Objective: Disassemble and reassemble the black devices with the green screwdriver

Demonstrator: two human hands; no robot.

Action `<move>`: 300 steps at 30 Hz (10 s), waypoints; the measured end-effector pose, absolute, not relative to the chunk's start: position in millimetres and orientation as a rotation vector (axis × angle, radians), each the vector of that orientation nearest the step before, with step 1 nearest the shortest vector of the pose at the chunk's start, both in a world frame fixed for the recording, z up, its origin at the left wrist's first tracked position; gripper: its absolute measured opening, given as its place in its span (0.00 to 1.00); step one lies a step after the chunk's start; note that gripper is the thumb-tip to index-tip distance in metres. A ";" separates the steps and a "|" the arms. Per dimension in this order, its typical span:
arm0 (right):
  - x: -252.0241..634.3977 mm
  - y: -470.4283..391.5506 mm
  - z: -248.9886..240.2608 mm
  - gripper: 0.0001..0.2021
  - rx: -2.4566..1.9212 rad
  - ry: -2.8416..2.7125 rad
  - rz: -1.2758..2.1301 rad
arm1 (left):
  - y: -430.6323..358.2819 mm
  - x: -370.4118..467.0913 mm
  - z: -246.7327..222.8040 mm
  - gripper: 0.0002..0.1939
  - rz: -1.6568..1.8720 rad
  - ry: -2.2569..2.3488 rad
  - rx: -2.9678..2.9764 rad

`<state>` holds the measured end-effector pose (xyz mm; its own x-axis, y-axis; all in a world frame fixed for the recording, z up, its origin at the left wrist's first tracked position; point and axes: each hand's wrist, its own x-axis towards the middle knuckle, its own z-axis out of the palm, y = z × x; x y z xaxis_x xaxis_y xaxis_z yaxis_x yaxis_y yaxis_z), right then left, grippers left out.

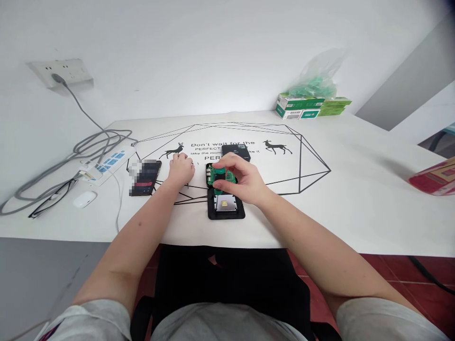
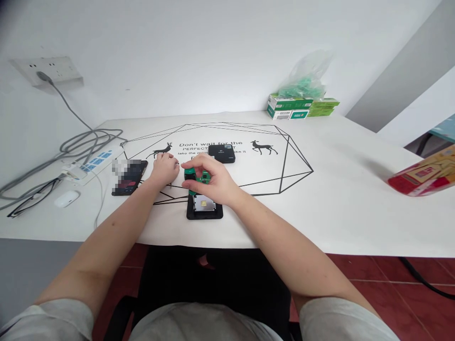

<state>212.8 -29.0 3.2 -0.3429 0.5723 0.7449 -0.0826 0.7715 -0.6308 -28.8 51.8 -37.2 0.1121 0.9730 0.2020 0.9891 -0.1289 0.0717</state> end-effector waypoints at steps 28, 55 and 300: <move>205.7 -35.5 -12.0 0.15 -0.369 -1.798 0.711 | 45.5 -18.2 -27.8 0.12 -0.417 -2.005 -2.335; 210.1 -11.5 -7.2 0.24 -0.536 -1.498 0.736 | 13.1 -11.3 -4.0 0.19 -1.490 -1.779 -3.672; 228.9 -7.8 -12.5 0.16 -0.423 -1.558 0.382 | 0.9 -7.1 -11.4 0.58 -0.096 -1.659 -3.076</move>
